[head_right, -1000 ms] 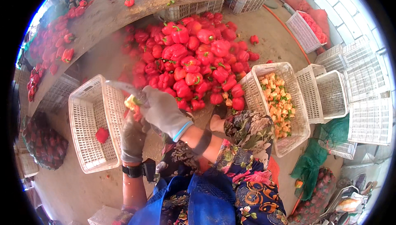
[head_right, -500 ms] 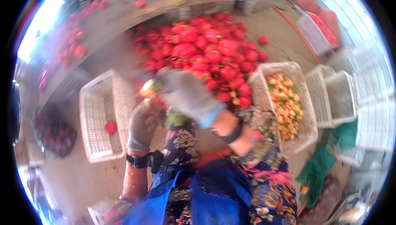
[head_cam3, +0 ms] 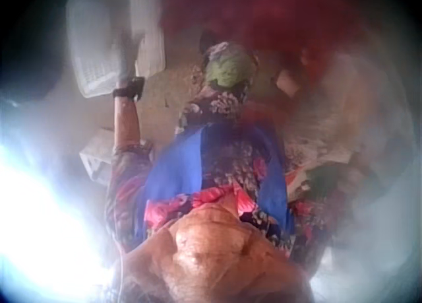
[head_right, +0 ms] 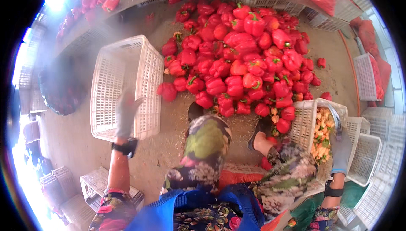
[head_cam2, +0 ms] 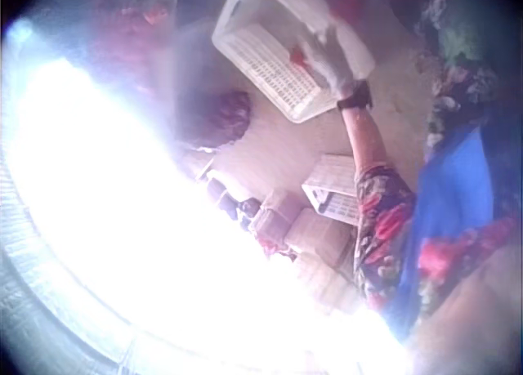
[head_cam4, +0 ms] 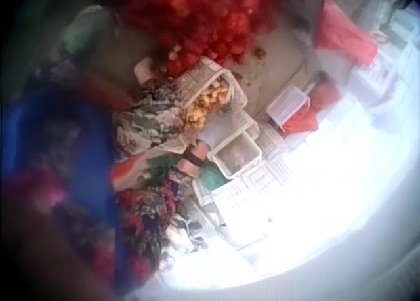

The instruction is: The person uses a knife to trim the stems and remove the cores from red bell peppers. They pick peppers from a large pile on the floor, cut them, and place the trimmed peppers into a white plastic basket. The person works continuously, processing the peppers one by one.

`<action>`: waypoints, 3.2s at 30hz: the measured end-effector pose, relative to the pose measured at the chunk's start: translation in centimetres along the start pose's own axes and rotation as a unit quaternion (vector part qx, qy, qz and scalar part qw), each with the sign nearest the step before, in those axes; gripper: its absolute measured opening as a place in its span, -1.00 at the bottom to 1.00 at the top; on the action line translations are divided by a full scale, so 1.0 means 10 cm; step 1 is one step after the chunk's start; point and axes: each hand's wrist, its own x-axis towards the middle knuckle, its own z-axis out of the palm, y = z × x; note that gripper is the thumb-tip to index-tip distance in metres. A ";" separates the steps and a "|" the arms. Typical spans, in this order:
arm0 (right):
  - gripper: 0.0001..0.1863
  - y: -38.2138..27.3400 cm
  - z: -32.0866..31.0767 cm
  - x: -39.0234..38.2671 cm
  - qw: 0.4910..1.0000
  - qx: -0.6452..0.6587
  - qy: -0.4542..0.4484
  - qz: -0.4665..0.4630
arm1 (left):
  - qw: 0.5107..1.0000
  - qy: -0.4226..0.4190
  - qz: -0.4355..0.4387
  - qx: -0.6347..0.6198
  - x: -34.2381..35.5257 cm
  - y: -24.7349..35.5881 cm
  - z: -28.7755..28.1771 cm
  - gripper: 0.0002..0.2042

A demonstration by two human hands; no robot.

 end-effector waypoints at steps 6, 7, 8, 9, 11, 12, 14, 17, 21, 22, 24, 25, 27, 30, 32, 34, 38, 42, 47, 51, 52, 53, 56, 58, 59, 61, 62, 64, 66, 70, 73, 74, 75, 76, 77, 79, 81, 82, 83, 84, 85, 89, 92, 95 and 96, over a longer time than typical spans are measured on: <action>-0.58 -2.30 0.72 0.25 0.905 0.330 -0.222 -0.153 | 0.951 -0.164 0.005 0.263 0.64 -0.52 1.73 -0.43; -0.58 -2.61 0.88 0.18 0.895 0.326 -0.228 -0.204 | 0.950 -0.170 0.000 0.261 0.74 -0.56 1.94 -0.43; -0.59 -2.83 1.00 0.15 0.878 0.337 -0.290 -0.178 | 0.920 -0.193 0.006 0.342 0.77 -0.61 2.13 -0.44; -0.59 -3.01 1.11 0.15 0.856 0.348 -0.351 -0.149 | 0.881 -0.216 0.016 0.421 0.77 -0.64 2.25 -0.46; -0.60 -3.24 1.44 0.16 0.858 0.339 -0.355 -0.149 | 0.850 -0.227 0.026 0.475 0.79 -0.63 2.36 -0.48; -0.61 -3.32 1.60 0.16 0.863 0.329 -0.351 -0.155 | 0.821 -0.227 0.037 0.522 0.80 -0.62 2.40 -0.50; -0.62 -3.50 1.80 0.11 0.840 0.390 -0.349 -0.143 | 0.855 -0.244 0.032 0.456 0.82 -0.71 2.30 -0.51; -0.65 -3.73 1.86 0.10 0.794 0.489 -0.351 -0.086 | 0.889 -0.236 0.031 0.390 0.81 -0.67 2.28 -0.53; -0.72 -3.94 1.70 0.02 0.694 0.600 -0.396 0.038 | 0.912 -0.209 0.039 0.351 0.61 -0.63 2.24 -0.54; -0.74 -3.96 1.60 0.00 0.672 0.613 -0.411 0.064 | 0.914 -0.205 0.042 0.348 0.57 -0.66 2.24 -0.54; -0.74 -3.96 1.59 -0.07 0.665 0.626 -0.402 0.064 | 0.912 -0.182 0.067 0.361 0.49 -0.80 2.30 -0.51; -0.75 -3.96 1.60 -0.08 0.658 0.636 -0.398 0.068 | 0.914 -0.178 0.066 0.358 0.43 -0.92 2.35 -0.51; -0.74 -3.97 1.56 -0.13 0.661 0.631 -0.402 0.055 | 0.912 -0.140 0.149 0.356 0.34 -1.13 2.43 -0.66; -0.75 -3.80 1.73 -0.16 0.655 0.638 -0.398 0.075 | 0.918 -0.281 0.003 0.280 0.45 -0.89 2.32 -0.68; -0.77 -3.79 1.79 -0.17 0.678 0.606 -0.414 0.047 | 0.954 -0.244 -0.171 -0.012 0.32 -1.14 2.12 -0.68; -0.77 -3.90 1.84 -0.18 0.675 0.601 -0.427 0.036 | 0.910 -0.139 -0.275 -0.279 0.14 -1.34 2.01 -0.67; -0.78 -4.10 2.01 -0.20 0.705 0.572 -0.420 0.002 | 0.810 -0.166 -0.378 -0.415 0.09 -0.79 2.14 -0.43; -0.74 -4.03 2.42 -0.21 0.802 0.479 -0.354 -0.054 | 0.727 -0.186 -0.483 -0.451 0.00 -0.40 2.40 -0.23; -0.71 -3.87 2.67 -0.30 0.795 0.463 -0.388 -0.057 | 0.722 -0.123 -0.469 -0.493 0.09 -0.56 2.63 -0.10; -0.71 -4.03 2.51 -0.27 0.766 0.469 -0.437 -0.035 | 0.815 -0.159 -0.383 -0.404 0.07 -0.59 2.55 -0.16; -0.71 -4.07 2.45 -0.23 0.766 0.469 -0.438 -0.036 | 0.820 -0.163 -0.371 -0.405 0.07 -0.60 2.54 -0.21; -0.71 -4.12 2.39 -0.20 0.777 0.453 -0.435 -0.039 | 0.819 -0.162 -0.372 -0.405 0.06 -0.62 2.51 -0.21; -0.73 -4.07 2.82 -0.17 0.796 0.452 -0.396 -0.069 | 0.835 -0.209 -0.313 -0.400 0.01 -0.65 2.50 -0.35; -0.75 -4.12 2.88 -0.19 0.797 0.461 -0.375 -0.103 | 0.745 -0.199 -0.359 -0.526 -0.13 -0.72 2.60 -0.43; -0.76 -4.23 2.62 -0.17 0.779 0.463 -0.417 -0.074 | 0.743 -0.190 -0.366 -0.528 -0.17 -0.74 2.61 -0.43; -0.77 -4.33 2.51 -0.19 0.763 0.460 -0.453 -0.041 | 0.664 -0.138 -0.437 -0.591 -0.18 -0.63 2.66 -0.49; -0.78 -4.33 2.60 -0.24 0.722 0.482 -0.496 0.003 | 0.661 -0.139 -0.438 -0.593 -0.13 -0.49 2.67 -0.49; -0.78 -4.35 2.75 -0.33 0.677 0.499 -0.539 0.043 | 0.561 -0.048 -0.401 -0.722 -0.03 -0.29 2.68 -0.57; -0.76 -4.38 2.85 -0.42 0.626 0.563 -0.528 0.107 | 0.564 -0.041 -0.371 -0.736 0.07 -0.27 2.65 -0.59; -0.65 -4.33 2.90 -0.31 0.744 0.538 -0.389 -0.079 | 0.785 -0.028 -0.217 -0.580 0.17 -0.22 2.41 -0.61; -0.76 -4.44 2.16 -0.06 0.794 0.487 -0.240 -0.274 | 0.782 -0.055 -0.283 -0.552 0.31 -0.15 2.07 -0.68; -0.76 -4.44 2.01 -0.03 0.794 0.488 -0.231 -0.278 | 0.783 -0.053 -0.274 -0.555 0.34 -0.09 1.98 -0.68; -0.76 -4.41 1.89 0.01 0.820 0.387 -0.256 -0.335 | 0.838 -0.016 -0.204 -0.506 0.37 -0.03 1.90 -0.70; -0.73 -4.39 1.79 0.04 0.833 0.280 -0.277 -0.389 | 0.862 0.009 -0.164 -0.480 0.41 0.00 1.79 -0.70; -0.75 -4.21 1.78 0.00 0.851 0.226 -0.233 -0.412 | 0.882 0.033 -0.122 -0.455 0.47 0.05 1.71 -0.71; -0.70 -3.64 1.83 -0.06 0.855 0.201 -0.215 -0.427 | 0.818 0.032 -0.269 -0.507 0.58 0.06 1.46 -0.75; -0.65 -3.50 1.56 -0.02 0.865 0.169 -0.184 -0.435 | 0.813 0.005 -0.219 -0.539 0.70 0.31 1.09 -0.76; -0.55 -3.56 1.28 -0.03 0.873 0.296 -0.165 -0.350 | 0.809 -0.028 -0.182 -0.559 0.73 0.47 0.89 -0.78; -0.45 -3.68 1.00 -0.07 0.857 0.418 -0.147 -0.262 | 0.840 -0.057 -0.152 -0.518 0.71 0.59 0.72 -0.79; -0.39 -3.88 0.74 -0.08 0.798 0.502 -0.175 -0.282 | 0.838 -0.057 -0.139 -0.525 0.69 0.80 0.57 -0.79; -0.32 -4.14 0.48 -0.08 0.727 0.580 -0.203 -0.306 | 0.833 -0.096 -0.102 -0.535 0.64 1.04 0.39 -0.76; -0.37 -4.58 -0.31 -0.23 0.683 0.553 -0.244 -0.410 | 0.832 -0.091 0.004 -0.548 0.51 1.29 -0.25 -0.73; -0.42 -4.69 -0.57 -0.48 0.599 0.600 -0.355 -0.394 | 0.790 -0.106 -0.031 -0.603 0.28 1.14 -0.53 -0.75; -0.46 -4.85 -0.57 -0.76 0.531 0.600 -0.493 -0.340 | 0.709 -0.131 -0.078 -0.688 -0.01 0.79 -0.69 -0.60; -0.46 -4.90 -0.47 -0.86 0.529 0.593 -0.502 -0.343 | 0.708 -0.121 -0.084 -0.690 -0.11 0.66 -0.67 -0.60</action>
